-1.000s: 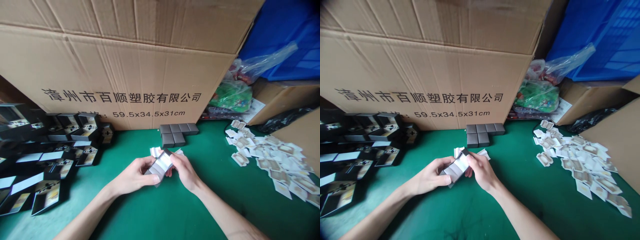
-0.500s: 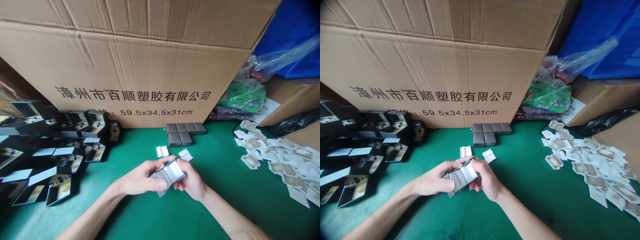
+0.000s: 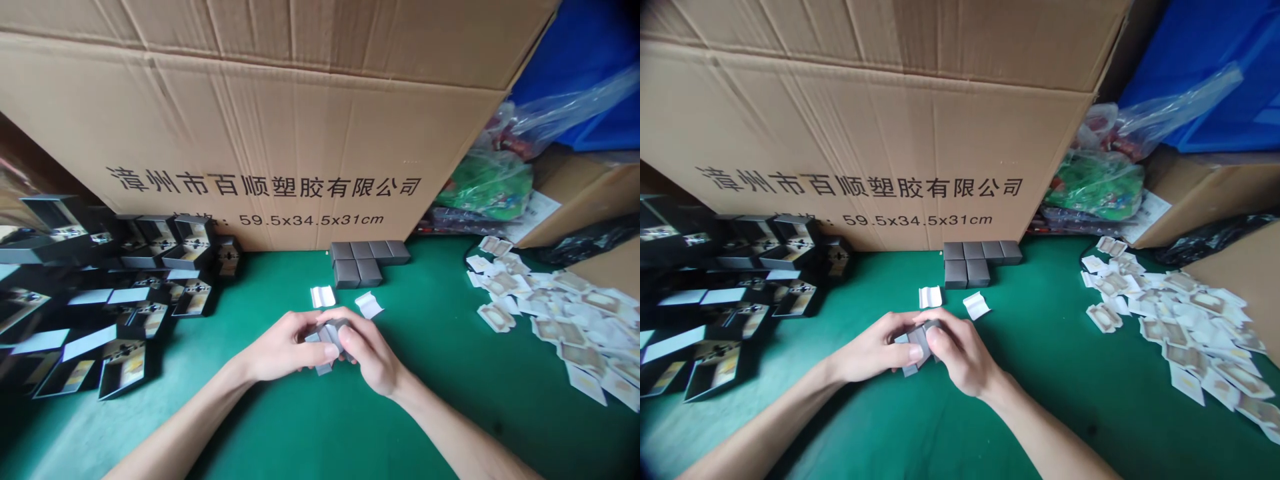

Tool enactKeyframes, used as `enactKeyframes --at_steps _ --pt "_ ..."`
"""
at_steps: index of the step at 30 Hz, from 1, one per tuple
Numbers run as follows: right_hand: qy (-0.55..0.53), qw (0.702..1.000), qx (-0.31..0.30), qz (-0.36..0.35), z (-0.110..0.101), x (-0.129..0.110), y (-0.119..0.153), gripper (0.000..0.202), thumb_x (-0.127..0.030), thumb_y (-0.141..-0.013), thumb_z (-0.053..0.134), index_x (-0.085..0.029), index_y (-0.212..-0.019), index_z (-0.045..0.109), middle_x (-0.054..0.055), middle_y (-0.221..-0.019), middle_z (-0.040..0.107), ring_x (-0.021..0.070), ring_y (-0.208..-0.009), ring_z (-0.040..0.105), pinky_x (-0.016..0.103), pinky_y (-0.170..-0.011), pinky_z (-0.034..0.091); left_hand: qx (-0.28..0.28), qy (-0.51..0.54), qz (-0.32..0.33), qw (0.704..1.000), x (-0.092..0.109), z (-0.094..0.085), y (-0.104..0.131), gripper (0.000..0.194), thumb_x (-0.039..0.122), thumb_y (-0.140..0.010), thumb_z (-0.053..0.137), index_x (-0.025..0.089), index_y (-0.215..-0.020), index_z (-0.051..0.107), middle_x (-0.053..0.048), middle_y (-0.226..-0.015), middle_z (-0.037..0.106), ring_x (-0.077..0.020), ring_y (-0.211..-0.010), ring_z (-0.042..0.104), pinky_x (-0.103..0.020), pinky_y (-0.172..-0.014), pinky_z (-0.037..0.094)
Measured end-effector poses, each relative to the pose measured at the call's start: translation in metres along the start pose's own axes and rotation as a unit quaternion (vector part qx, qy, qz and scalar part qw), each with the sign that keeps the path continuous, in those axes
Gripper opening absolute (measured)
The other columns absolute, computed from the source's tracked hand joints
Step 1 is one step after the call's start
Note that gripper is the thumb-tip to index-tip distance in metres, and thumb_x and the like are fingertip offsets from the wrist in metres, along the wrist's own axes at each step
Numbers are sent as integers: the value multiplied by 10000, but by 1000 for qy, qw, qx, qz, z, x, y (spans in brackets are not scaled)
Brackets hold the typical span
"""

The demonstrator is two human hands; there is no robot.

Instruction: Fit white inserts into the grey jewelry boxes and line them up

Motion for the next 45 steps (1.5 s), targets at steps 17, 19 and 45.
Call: enactKeyframes --at_steps 17,19,45 --pt "198 970 128 -56 -1 -2 3 420 -423 -816 675 -209 -1152 541 -35 -693 637 118 -545 542 235 -515 456 76 -11 -28 997 -9 -1 -1 427 239 -656 842 161 -979 574 22 -842 657 -77 -592 544 -176 -501 444" --pt "241 953 159 -93 -7 -3 4 429 -445 -797 699 -216 -1130 554 -4 -770 685 133 -590 593 252 -545 501 75 4 -37 997 -13 -1 -1 458 226 -662 833 172 -1016 547 44 -763 636 -80 -551 543 -176 -473 443" --pt "396 869 293 -44 -118 24 -6 393 -402 -963 548 -205 -1293 626 151 -1356 577 237 -1052 635 368 -796 591 48 -133 -74 987 -5 1 0 391 519 -962 526 178 -1021 708 1 -697 666 -84 -522 601 -169 -504 478"
Point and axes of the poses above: each hand's wrist, its own y-axis away from the middle knuckle, its own z-axis out of the palm, x = y × z, the point moved 2 cm from there along -y, towards the middle knuckle
